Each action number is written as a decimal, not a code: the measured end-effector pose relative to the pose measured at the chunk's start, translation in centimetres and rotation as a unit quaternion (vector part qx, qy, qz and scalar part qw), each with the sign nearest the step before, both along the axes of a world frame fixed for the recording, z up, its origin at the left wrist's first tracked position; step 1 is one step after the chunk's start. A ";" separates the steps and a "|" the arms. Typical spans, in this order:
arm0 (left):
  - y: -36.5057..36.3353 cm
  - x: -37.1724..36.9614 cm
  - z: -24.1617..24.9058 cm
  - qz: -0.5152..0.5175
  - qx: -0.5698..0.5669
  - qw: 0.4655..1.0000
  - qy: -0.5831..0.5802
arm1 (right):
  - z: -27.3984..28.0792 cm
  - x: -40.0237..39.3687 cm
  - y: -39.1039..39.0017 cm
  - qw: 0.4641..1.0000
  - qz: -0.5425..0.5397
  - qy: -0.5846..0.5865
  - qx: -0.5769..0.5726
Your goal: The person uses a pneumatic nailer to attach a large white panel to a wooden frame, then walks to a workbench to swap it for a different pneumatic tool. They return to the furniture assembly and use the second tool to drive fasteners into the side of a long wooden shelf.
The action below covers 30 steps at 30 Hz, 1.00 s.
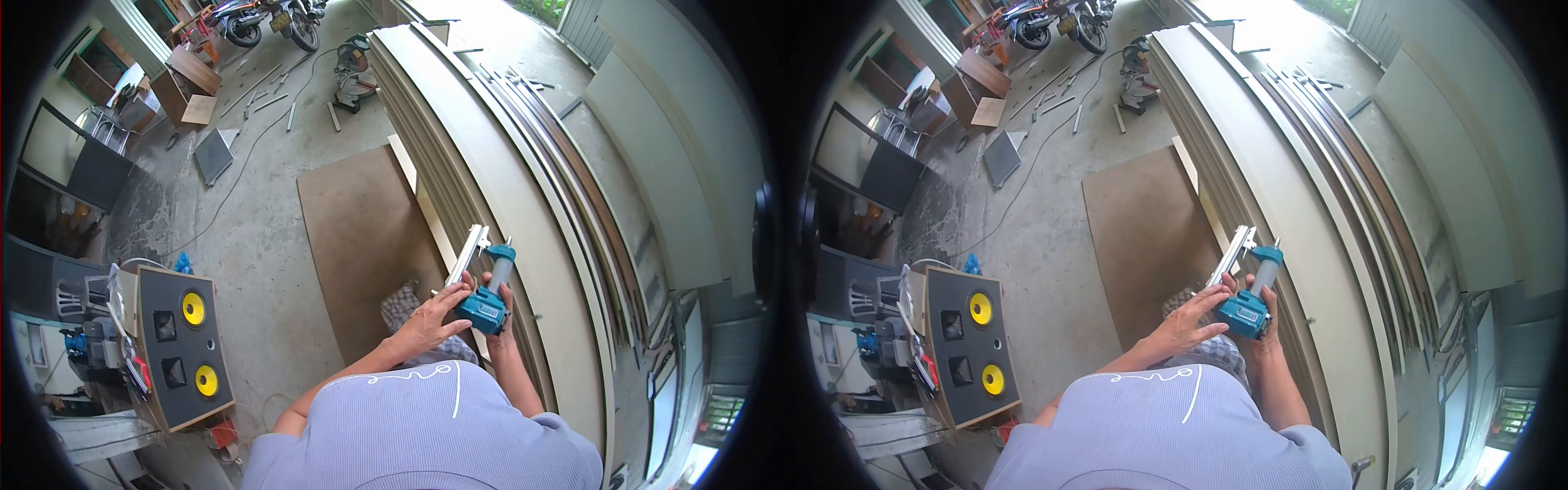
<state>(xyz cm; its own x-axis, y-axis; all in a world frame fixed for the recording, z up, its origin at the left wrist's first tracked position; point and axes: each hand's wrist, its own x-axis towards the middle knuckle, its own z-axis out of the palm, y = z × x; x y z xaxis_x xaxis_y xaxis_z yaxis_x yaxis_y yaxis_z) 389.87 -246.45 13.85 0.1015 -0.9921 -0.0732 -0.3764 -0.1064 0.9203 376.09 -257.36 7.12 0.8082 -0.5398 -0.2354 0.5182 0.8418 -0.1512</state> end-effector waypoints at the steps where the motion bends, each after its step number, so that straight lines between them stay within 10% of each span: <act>1: -1.4 1.7 0.1 -0.002 0.007 1.000 -0.003 | -0.1 2.0 -1.6 1.000 0.009 -0.011 -0.022; 19: -16.5 20.3 1.2 -0.002 0.029 0.999 -0.038 | -1.9 20.2 -15.9 0.989 0.026 -0.018 0.142; 21: -17.3 21.7 3.5 -0.010 0.010 0.999 -0.031 | -1.5 19.9 -16.3 0.993 0.046 0.059 0.096; 23: -19.0 23.9 6.5 -0.048 0.278 0.956 0.086 | 2.5 21.2 -17.1 0.988 0.093 0.117 0.044; 30: -23.7 28.1 3.0 0.091 0.158 0.980 0.081 | 6.9 27.0 -20.8 0.947 0.177 0.224 -0.148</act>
<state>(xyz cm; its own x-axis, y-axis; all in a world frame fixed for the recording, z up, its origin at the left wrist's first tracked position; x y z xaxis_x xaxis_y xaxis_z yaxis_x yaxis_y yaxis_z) 417.93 -270.14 16.82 0.2370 -0.8834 -0.4043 -0.1764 -0.4483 0.8763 403.06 -278.18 13.99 0.8055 -0.3499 -0.4782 0.0398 0.8371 -0.5455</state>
